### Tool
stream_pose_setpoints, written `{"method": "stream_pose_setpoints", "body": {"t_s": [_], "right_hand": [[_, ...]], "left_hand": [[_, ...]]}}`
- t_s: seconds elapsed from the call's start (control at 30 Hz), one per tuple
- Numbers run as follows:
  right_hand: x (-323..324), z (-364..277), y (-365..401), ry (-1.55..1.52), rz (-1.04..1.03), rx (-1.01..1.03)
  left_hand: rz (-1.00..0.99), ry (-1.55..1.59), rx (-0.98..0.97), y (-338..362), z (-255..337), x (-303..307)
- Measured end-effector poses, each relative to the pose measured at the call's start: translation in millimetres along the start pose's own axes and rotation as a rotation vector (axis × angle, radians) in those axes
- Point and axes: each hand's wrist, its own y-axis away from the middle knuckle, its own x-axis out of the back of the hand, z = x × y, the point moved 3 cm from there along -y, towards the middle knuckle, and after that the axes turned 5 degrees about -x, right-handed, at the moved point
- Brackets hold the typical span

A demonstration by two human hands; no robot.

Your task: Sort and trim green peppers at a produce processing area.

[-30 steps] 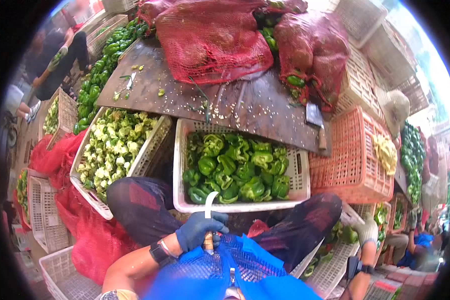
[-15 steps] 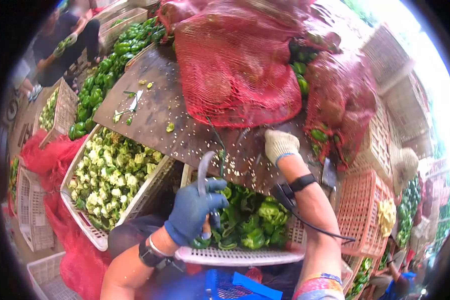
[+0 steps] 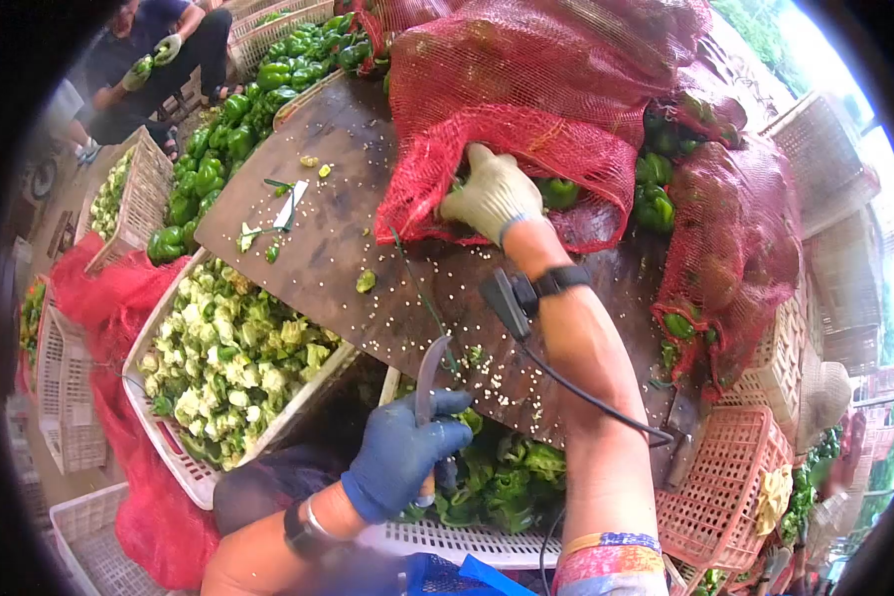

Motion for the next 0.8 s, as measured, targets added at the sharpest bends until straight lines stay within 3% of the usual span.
{"method": "stream_pose_setpoints", "body": {"t_s": [0.17,0.23,0.33,0.4,0.57,0.73,0.8], "right_hand": [[30.2,46.0,124.0,-0.179,0.099,-0.042],[38.7,80.2,179.8,-0.280,0.033,-0.139],[51.2,105.1,259.0,-0.426,-0.062,-0.242],[61.1,108.7,290.7,-0.564,-0.109,-0.232],[85.1,98.7,324.6,-0.585,-0.117,-0.151],[101.0,94.5,332.0,-0.549,-0.190,-0.107],[93.3,100.2,323.4,-0.616,-0.236,-0.137]], "left_hand": [[0.074,0.102,-0.020,3.4,-6.1,5.6],[0.113,0.094,-0.009,5.9,-6.0,5.2],[0.053,-0.034,0.003,8.9,-15.2,2.8],[0.026,-0.221,-0.141,5.3,-38.7,-5.8],[-0.149,-0.670,-0.517,19.5,-51.9,-40.4],[-0.252,-0.929,-0.456,10.7,-52.8,-64.9],[-0.223,-0.893,-0.433,-5.9,-63.9,-74.2]]}}
